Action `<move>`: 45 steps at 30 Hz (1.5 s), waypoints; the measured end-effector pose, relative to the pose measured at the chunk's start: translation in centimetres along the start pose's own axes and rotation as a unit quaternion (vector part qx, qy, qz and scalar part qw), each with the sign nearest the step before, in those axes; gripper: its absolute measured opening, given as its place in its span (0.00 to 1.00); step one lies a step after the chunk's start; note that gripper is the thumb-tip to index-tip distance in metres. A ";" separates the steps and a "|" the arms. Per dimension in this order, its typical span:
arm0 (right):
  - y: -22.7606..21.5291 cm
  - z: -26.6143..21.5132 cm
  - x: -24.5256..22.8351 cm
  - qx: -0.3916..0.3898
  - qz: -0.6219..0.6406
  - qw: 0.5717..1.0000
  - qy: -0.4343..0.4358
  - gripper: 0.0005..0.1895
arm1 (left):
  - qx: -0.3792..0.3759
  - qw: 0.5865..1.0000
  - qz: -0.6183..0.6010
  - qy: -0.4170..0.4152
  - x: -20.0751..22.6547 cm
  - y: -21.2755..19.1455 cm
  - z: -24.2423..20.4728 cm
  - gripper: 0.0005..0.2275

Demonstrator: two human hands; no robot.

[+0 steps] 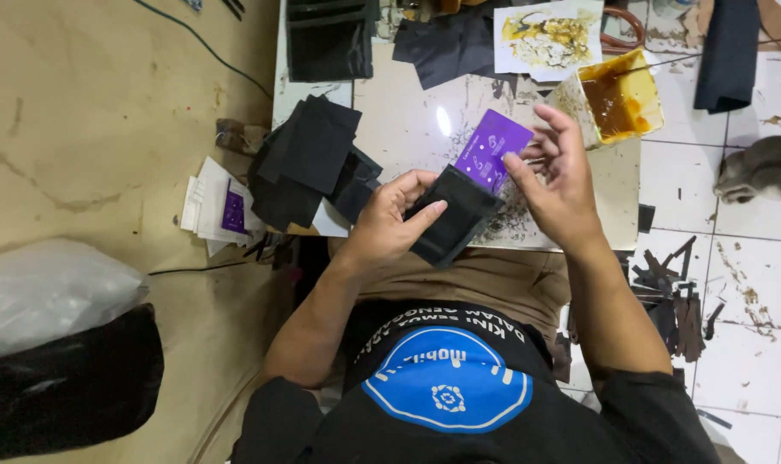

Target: Applying glue to leather pieces and assembling them to create a wallet or card holder.

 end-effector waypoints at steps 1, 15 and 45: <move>0.8 0.2 -0.4 -0.003 0.001 1.000 -0.001 0.31 | 0.004 1.000 0.000 0.000 -0.4 -0.5 -0.2 0.12; 2.0 0.7 3.6 0.109 0.174 0.978 0.046 0.12 | -0.009 0.997 0.073 -0.030 0.7 -2.3 -0.5 0.08; -3.5 0.7 4.3 0.327 0.166 0.928 -0.061 0.09 | -0.006 0.999 0.022 -0.042 1.5 -5.1 -1.9 0.08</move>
Point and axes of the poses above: each hand's wrist, its own z-axis towards the middle knuckle, its own y-axis out of the palm, x = y × z, the point moved 8 cm from there along z, towards the middle knuckle, and after that the axes turned 3 degrees about -y, right-handed, at the moved point
